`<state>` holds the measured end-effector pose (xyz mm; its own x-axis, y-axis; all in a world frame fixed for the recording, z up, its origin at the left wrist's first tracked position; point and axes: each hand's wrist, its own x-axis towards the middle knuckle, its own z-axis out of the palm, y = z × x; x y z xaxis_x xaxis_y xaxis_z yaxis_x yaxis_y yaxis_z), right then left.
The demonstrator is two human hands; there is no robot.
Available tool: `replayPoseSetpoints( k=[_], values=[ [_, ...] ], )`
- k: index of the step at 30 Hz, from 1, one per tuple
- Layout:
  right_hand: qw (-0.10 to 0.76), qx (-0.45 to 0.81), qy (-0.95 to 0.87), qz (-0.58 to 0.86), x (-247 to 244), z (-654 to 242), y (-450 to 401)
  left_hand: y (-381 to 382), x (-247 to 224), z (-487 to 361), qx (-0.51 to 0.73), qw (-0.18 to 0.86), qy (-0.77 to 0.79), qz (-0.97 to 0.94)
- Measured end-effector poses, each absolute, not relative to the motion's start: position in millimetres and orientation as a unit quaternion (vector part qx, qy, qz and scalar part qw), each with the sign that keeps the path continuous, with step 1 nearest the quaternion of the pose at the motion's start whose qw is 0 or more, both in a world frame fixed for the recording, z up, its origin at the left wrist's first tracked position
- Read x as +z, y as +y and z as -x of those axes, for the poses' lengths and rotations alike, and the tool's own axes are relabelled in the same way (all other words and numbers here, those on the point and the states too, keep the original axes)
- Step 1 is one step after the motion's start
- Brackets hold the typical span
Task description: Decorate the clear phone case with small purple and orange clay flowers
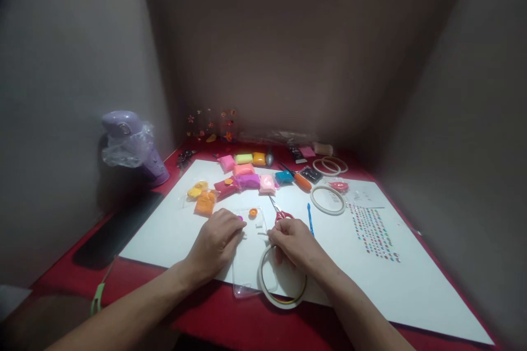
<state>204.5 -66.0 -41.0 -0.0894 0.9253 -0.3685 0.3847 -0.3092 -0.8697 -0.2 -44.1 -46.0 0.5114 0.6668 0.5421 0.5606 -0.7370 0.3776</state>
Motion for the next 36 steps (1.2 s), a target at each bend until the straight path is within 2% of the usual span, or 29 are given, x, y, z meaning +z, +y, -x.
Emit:
replayPoseSetpoints(
  k=[19, 36],
  values=[
    [0.256, 0.49, -0.535, 0.639, -42, -202, -68, -53, -48, -4, 0.325, 0.061, 0.349, -0.877],
    [0.247, 0.454, -0.557, 0.651, -40, -200, -68, -56, -43, -6, 0.252, 0.023, 0.31, -0.916]
  ],
)
